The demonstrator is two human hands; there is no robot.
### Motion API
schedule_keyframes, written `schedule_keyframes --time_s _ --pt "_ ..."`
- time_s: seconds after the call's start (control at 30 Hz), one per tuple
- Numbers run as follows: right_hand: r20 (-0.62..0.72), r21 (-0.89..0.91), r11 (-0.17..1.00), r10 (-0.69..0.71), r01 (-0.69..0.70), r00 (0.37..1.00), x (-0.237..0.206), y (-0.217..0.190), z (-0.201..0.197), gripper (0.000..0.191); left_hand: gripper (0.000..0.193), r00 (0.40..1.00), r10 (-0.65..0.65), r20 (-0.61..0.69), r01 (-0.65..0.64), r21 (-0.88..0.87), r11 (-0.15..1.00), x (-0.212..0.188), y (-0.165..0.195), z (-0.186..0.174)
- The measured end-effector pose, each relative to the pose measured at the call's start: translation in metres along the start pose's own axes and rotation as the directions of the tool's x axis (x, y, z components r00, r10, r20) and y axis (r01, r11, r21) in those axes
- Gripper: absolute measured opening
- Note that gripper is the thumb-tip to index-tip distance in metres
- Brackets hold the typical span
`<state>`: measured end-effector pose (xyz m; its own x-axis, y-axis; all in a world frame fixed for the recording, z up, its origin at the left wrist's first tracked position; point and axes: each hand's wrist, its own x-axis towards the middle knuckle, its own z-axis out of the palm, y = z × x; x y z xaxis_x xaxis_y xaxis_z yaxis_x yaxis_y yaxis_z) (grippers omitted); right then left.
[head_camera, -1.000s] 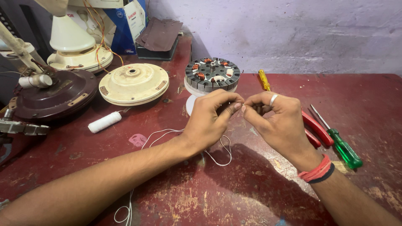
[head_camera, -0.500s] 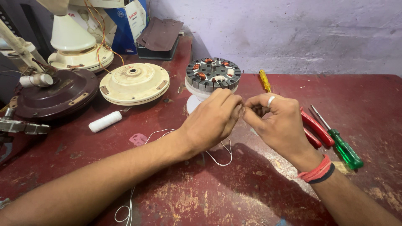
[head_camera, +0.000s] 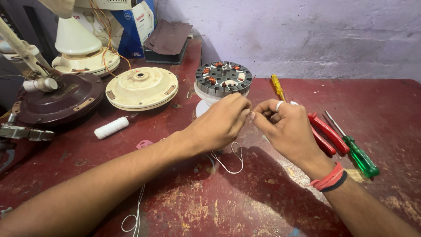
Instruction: The person works on a disassembled ceiling fan motor stator, using pliers to cut and strip white wire, then tying and securing the wire around the stator core. The person handles the stator, wire, and pliers throughout the task.
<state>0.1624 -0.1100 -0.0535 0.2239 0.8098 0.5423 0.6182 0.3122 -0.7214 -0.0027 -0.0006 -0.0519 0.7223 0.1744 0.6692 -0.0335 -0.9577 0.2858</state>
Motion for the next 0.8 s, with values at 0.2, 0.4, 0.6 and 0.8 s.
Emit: schedule_keyframes --time_s 0.2,0.4,0.6,0.8 --pt "-0.024 0.138 0.989 0.054 -0.050 0.998 -0.001 0.002 0.000 0.015 0.018 0.996 -0.081 -0.030 0.079 -0.068 0.995 0.003 0.001 0.001" --pt "-0.005 0.253 0.967 0.043 -0.041 0.999 0.000 0.004 0.001 0.018 0.022 0.980 -0.187 -0.072 0.179 -0.107 0.978 0.004 0.007 0.003" --pt "-0.062 0.320 0.947 0.060 -0.037 0.996 -0.003 0.001 0.002 0.017 0.022 0.980 -0.172 -0.105 0.160 -0.111 0.981 0.004 0.011 0.001" --pt "-0.085 0.189 0.980 0.074 -0.057 0.994 -0.006 -0.004 0.001 0.014 0.021 0.985 -0.152 -0.078 0.150 -0.039 0.988 0.002 0.015 0.001"
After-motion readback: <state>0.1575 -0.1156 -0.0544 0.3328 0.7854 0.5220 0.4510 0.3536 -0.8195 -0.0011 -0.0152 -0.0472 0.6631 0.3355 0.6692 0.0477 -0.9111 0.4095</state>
